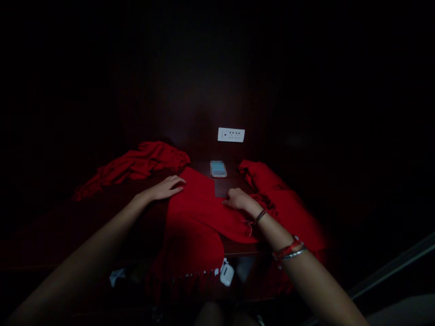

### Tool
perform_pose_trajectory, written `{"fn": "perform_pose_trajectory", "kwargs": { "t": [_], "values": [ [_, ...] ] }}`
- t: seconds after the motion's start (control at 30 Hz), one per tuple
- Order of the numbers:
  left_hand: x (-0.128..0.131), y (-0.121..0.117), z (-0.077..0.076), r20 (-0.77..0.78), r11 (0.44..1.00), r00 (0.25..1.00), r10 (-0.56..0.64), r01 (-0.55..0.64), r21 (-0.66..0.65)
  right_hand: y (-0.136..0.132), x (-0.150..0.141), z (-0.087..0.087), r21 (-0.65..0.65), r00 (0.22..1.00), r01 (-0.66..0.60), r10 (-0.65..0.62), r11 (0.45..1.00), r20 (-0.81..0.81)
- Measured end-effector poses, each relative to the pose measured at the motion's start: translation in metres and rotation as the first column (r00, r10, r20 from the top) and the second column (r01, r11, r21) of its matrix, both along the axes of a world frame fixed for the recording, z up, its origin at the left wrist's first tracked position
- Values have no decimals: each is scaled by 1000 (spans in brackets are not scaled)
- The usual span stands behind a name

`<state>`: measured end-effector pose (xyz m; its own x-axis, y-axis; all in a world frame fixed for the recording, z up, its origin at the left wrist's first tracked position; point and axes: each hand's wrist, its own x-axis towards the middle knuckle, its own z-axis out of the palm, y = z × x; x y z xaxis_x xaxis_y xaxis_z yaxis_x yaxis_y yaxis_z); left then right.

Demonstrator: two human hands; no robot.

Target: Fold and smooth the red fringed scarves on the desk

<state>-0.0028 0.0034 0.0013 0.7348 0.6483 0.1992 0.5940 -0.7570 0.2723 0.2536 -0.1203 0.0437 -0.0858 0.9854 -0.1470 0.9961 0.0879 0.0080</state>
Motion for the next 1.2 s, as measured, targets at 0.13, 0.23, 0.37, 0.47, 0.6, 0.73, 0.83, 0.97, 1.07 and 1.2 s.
{"fn": "perform_pose_trajectory", "kwargs": {
  "t": [0.13, 0.23, 0.37, 0.47, 0.6, 0.73, 0.83, 0.97, 1.07, 1.2],
  "values": [
    [6, -9, -2, -196, 981, 980, -40, 1, -195, 8, -3, 5, -57, 991, 30, -22, 998, 134],
    [7, -9, -3, -237, 969, 971, -23, -37, -243, 4, 6, 11, -113, 991, 1, 14, 994, 134],
    [10, -6, -3, -186, 969, 982, 36, -80, -232, -20, 25, 23, -148, 987, -154, 160, 977, 31],
    [14, -4, -4, -158, 971, 986, 59, -93, -220, -33, 35, 28, -202, 977, -209, 196, 957, -84],
    [16, -5, -8, -144, 983, 986, 88, -109, -147, -19, 30, 18, -47, 997, 46, -43, 998, 62],
    [16, -8, -6, -22, 998, 1000, -6, 7, 55, 2, 7, 2, 167, 996, 83, -86, 983, 14],
    [19, -8, -5, 36, 992, 994, -107, 104, 74, 0, -5, -5, 133, 990, -20, 38, 991, -134],
    [23, -5, -4, 39, 999, 998, -45, 44, 7, -12, 4, -6, 10, 980, -85, 86, 996, -179],
    [25, -7, -2, 54, 999, 998, 43, -41, -28, -8, 17, -5, 54, 989, -50, 57, 997, -139],
    [27, -13, -1, 79, 987, 987, 138, -130, -95, 19, 18, -8, 163, 998, 7, -17, 987, 60]
  ]
}}
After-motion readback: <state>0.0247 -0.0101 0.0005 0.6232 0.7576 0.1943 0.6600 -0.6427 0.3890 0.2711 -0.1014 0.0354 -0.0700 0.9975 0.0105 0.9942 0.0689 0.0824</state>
